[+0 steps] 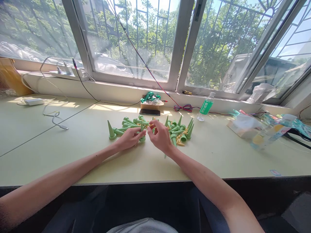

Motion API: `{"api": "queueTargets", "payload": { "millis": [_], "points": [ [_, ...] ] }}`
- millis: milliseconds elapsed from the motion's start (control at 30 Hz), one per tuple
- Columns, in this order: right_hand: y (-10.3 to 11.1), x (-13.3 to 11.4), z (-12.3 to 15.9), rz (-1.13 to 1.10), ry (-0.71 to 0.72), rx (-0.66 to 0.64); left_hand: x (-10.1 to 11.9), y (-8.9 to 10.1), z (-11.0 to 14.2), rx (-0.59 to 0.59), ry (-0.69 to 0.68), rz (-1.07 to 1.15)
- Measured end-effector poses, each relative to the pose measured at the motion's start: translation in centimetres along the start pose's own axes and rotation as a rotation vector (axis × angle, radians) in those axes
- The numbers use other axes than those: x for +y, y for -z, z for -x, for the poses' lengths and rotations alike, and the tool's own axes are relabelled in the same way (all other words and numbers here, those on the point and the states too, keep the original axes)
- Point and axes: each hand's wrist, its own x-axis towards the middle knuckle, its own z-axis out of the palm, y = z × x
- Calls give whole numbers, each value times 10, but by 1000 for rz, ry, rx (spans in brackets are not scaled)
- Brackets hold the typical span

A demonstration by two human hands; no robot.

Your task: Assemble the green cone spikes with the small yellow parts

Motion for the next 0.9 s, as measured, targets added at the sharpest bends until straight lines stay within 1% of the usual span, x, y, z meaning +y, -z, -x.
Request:
{"api": "queueTargets", "payload": {
  "millis": [233, 400, 633, 767, 900],
  "points": [
    [-2, 5, 0, -53, -35, -49, 5, 1, 2, 61, 88, 67],
    [-3, 7, 0, -62, -58, -95, 5, 2, 2, 84, 107, 118],
    [-2, 6, 1, -64, -76, -147, 1, 3, 2, 72, 149, 204],
    [-2, 5, 1, -70, -95, -171, -1, 3, 1, 85, 174, 277],
    [-2, 5, 1, -78, -92, -194, 1, 4, 1, 84, 175, 290]
  ]
}}
